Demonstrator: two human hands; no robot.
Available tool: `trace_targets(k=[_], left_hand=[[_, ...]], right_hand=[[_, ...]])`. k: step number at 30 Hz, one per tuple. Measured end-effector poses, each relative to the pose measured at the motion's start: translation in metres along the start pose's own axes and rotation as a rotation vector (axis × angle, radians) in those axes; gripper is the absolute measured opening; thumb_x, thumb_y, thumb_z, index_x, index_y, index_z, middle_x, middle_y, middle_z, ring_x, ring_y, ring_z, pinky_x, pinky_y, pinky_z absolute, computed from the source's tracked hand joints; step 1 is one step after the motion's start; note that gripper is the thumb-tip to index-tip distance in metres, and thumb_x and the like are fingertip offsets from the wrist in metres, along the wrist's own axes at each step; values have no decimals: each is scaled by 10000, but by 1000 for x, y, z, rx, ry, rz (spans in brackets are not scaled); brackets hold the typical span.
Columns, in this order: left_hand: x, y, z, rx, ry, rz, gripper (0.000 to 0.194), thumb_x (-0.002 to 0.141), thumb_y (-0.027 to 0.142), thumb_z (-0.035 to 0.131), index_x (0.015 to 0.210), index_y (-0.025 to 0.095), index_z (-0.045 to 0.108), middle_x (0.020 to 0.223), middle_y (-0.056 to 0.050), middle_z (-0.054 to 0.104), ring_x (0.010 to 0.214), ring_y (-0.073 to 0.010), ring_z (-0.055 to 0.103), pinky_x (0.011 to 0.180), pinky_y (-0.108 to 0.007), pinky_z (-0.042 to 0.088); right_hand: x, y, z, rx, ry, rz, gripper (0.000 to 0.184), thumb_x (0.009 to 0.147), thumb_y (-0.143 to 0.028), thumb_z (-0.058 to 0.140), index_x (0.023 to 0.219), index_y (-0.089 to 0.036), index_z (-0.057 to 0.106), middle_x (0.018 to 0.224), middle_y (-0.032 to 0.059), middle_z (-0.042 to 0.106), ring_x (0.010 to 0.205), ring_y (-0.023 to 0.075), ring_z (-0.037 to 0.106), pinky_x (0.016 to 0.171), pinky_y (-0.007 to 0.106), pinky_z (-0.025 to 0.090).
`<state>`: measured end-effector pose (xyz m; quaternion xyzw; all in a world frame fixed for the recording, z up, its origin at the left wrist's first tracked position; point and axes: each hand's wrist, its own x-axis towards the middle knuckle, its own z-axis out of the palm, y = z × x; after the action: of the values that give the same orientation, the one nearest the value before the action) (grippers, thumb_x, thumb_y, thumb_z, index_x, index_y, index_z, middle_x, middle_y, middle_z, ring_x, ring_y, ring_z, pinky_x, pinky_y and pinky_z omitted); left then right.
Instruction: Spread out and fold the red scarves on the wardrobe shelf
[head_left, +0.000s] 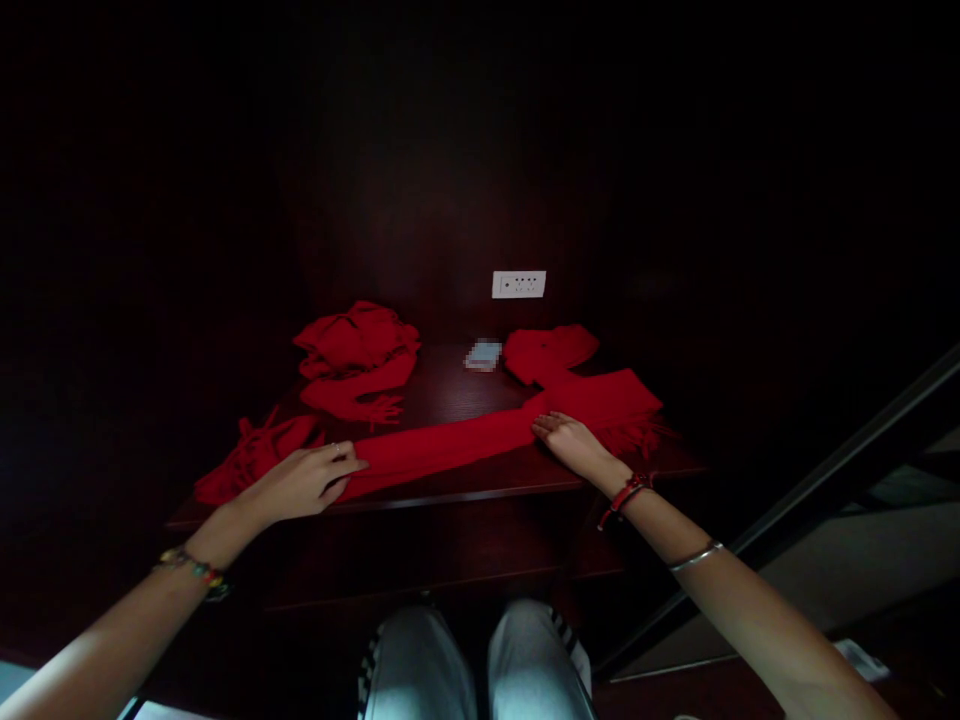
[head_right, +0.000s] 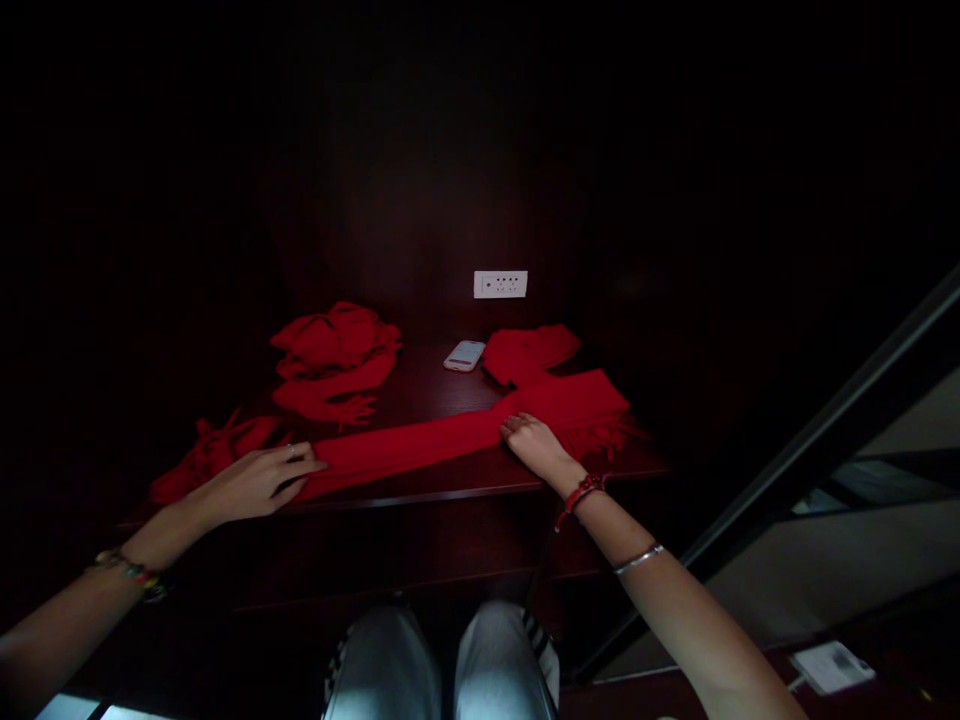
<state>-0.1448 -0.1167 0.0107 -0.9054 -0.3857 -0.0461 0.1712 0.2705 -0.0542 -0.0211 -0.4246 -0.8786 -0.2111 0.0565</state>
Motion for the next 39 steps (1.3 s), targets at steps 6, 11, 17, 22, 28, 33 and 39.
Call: trace_targets(k=[6,11,17,22,28,33,39], left_hand=[[10,-29,13,36,-57,-25,412,770,92,396,1123,269,511,1036,-50,504,889,-154,517,792,-272,430],[28,-63,32,147,-59,-86,455,744,11,353,1115,228,500,1096,-82,488,983,-175,496,837,-305,411],[46,-69,34,203,-25,-92,317,751,25,373,946,201,550,985,-79,553,934,-173,522,815,-304,414],[43,-63,30,139,-38,-108,246,742,75,397,902,186,547,872,-55,596,827,-167,555,761,-281,432],[41,-61,8,110,157,-210,286,792,170,376,1034,158,528,1023,-80,551,911,-183,535,792,-288,430],[34,-47,0,152,190,-224,284,819,220,376,1039,176,550,957,-80,550,838,-186,551,744,-302,448],[12,-39,28,59,16,-132,327,813,186,389,1116,195,509,1054,-83,550,969,-186,528,844,-294,414]], right_hand=[[21,-28,-17,235,105,102,404,792,-103,376,1183,-81,474,1239,132,467,1154,188,408,989,326,292],[43,-50,-8,419,-17,6,450,882,-349,264,1303,-201,322,1339,80,344,1242,201,268,1003,414,241],[42,-48,11,390,-81,63,463,887,-417,210,1316,-258,282,1370,60,282,1267,208,194,1004,457,198],[40,-43,19,385,62,105,402,883,-301,292,1245,-178,415,1281,106,423,1208,191,336,980,415,281],[38,-38,12,344,202,99,270,854,-160,370,1019,-141,583,1081,96,595,1020,175,530,907,327,391],[35,-38,12,378,252,44,256,848,-205,413,1035,-137,572,1075,102,597,1019,180,535,890,315,416],[36,-35,17,323,182,-65,244,852,-177,402,1008,-146,587,1057,94,609,1018,170,539,899,288,410]])
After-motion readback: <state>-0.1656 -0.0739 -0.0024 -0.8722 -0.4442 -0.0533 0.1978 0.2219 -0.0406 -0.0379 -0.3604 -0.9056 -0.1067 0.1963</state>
